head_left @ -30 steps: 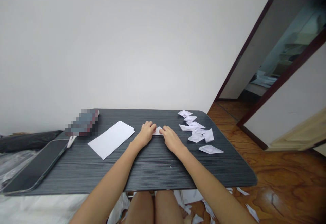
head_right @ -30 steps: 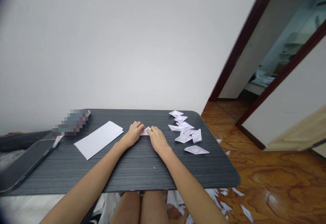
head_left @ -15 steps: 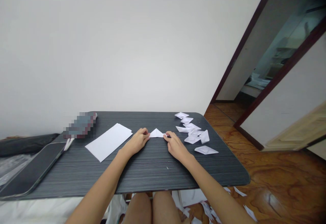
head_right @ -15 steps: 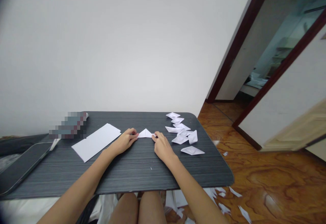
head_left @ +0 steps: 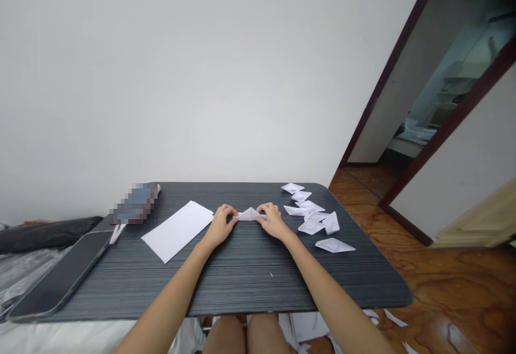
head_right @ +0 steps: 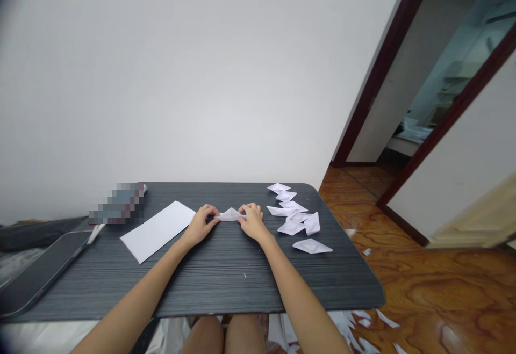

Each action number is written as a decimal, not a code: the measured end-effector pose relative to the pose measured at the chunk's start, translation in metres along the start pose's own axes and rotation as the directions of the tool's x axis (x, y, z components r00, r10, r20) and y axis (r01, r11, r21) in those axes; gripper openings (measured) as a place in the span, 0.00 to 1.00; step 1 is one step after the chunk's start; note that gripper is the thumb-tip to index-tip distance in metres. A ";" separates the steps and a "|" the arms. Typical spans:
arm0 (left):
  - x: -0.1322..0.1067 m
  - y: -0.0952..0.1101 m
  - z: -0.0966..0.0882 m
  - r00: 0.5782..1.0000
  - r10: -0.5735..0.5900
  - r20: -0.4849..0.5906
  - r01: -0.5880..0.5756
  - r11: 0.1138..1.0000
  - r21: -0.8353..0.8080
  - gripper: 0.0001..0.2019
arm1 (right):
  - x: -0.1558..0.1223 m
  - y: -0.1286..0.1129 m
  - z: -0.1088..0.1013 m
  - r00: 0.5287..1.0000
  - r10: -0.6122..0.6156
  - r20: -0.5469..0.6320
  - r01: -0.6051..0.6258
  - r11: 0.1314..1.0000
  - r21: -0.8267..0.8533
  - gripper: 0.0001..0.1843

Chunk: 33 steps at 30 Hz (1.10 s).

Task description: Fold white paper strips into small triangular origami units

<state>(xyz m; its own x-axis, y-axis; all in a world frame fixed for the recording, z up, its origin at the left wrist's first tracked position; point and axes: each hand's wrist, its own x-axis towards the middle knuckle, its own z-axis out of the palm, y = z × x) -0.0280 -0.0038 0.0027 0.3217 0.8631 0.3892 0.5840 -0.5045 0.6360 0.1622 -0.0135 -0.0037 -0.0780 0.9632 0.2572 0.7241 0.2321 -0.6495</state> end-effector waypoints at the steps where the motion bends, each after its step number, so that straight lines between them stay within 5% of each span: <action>1: 0.001 -0.001 -0.001 0.999 -0.033 -0.014 0.032 0.997 -0.068 0.03 | 0.001 0.000 -0.001 0.999 -0.037 0.005 0.037 0.995 0.097 0.04; 6: 0.007 0.001 -0.002 0.982 -0.176 0.075 0.187 0.801 -0.568 0.09 | 0.003 -0.002 -0.011 0.990 -0.111 0.087 0.031 0.772 0.635 0.04; 13: 0.006 0.020 -0.002 0.977 -0.165 0.135 0.197 0.458 -0.867 0.17 | 0.001 -0.006 -0.016 0.956 -0.163 0.244 -0.120 0.540 0.833 0.11; 17: 0.007 0.020 -0.001 0.964 -0.221 0.149 0.225 0.377 -0.898 0.16 | -0.001 -0.007 -0.016 0.941 -0.193 0.278 -0.141 0.523 0.840 0.13; 27: 0.005 0.021 -0.002 0.896 -0.234 0.378 0.421 0.172 -0.891 0.06 | -0.002 -0.010 -0.021 0.930 -0.235 0.284 -0.116 0.545 0.831 0.11; 33: 0.005 0.023 -0.002 0.889 -0.248 0.384 0.429 0.163 -0.888 0.04 | -0.002 -0.011 -0.022 0.932 -0.249 0.263 -0.092 0.540 0.836 0.09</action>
<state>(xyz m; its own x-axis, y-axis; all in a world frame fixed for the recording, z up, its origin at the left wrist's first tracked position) -0.0147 -0.0111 0.0208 0.4278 0.9013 -0.0675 -0.4284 0.2680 0.8629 0.1697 -0.0210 0.0188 -0.4335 0.8756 0.2130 -0.1747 0.1503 -0.9731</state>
